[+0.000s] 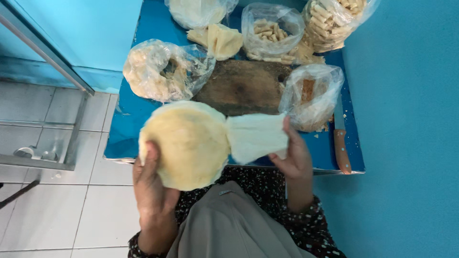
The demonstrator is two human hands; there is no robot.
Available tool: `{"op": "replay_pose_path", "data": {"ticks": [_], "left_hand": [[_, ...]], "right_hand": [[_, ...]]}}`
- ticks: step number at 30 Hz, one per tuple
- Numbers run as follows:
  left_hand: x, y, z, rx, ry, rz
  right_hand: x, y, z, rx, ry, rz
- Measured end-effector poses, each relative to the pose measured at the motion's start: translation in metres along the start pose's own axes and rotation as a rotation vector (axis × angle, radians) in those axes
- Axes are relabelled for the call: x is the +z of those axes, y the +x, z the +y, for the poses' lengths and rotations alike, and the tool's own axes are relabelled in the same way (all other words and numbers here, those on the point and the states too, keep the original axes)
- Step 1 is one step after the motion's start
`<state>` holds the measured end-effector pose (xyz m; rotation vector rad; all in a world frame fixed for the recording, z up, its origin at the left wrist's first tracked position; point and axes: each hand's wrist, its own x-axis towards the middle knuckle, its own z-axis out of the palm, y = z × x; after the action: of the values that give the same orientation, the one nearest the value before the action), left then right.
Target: The person sits at a blue table and peels thin translucent layers off round dough discs by hand, stacking the separated sheets and setting pieces aside. They then use a knife to cut a dough disc on a wooden board and continue peeling and arranging the dough pieces among plastic bags of dough products.
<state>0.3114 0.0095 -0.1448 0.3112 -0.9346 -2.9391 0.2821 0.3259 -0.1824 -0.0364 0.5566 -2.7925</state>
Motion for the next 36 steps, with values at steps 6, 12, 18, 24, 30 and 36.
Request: {"op": "replay_pose_path", "data": {"ticks": [6, 12, 18, 24, 30, 36], "left_hand": [[-0.034, 0.009, 0.023, 0.25, -0.001, 0.162], [-0.052, 0.017, 0.014, 0.338, 0.03, 0.154], [-0.054, 0.016, 0.008, 0.213, 0.023, 0.132], [-0.059, 0.017, 0.009, 0.274, 0.032, 0.16], [-0.059, 0.02, 0.001, 0.243, 0.058, 0.172], [-0.057, 0.02, -0.003, 0.223, 0.036, 0.126]], "right_hand": [[0.05, -0.003, -0.062, -0.408, -0.311, 0.265], [0.08, 0.061, -0.053, -1.062, -1.138, 0.241], [0.079, 0.101, 0.01, -0.868, -2.405, -0.224], [0.075, 0.086, 0.002, -0.845, -2.414, -0.229], [0.077, 0.081, -0.003, -0.806, -2.607, -0.353], [0.091, 0.077, -0.029, -0.533, -2.395, -0.258]]}}
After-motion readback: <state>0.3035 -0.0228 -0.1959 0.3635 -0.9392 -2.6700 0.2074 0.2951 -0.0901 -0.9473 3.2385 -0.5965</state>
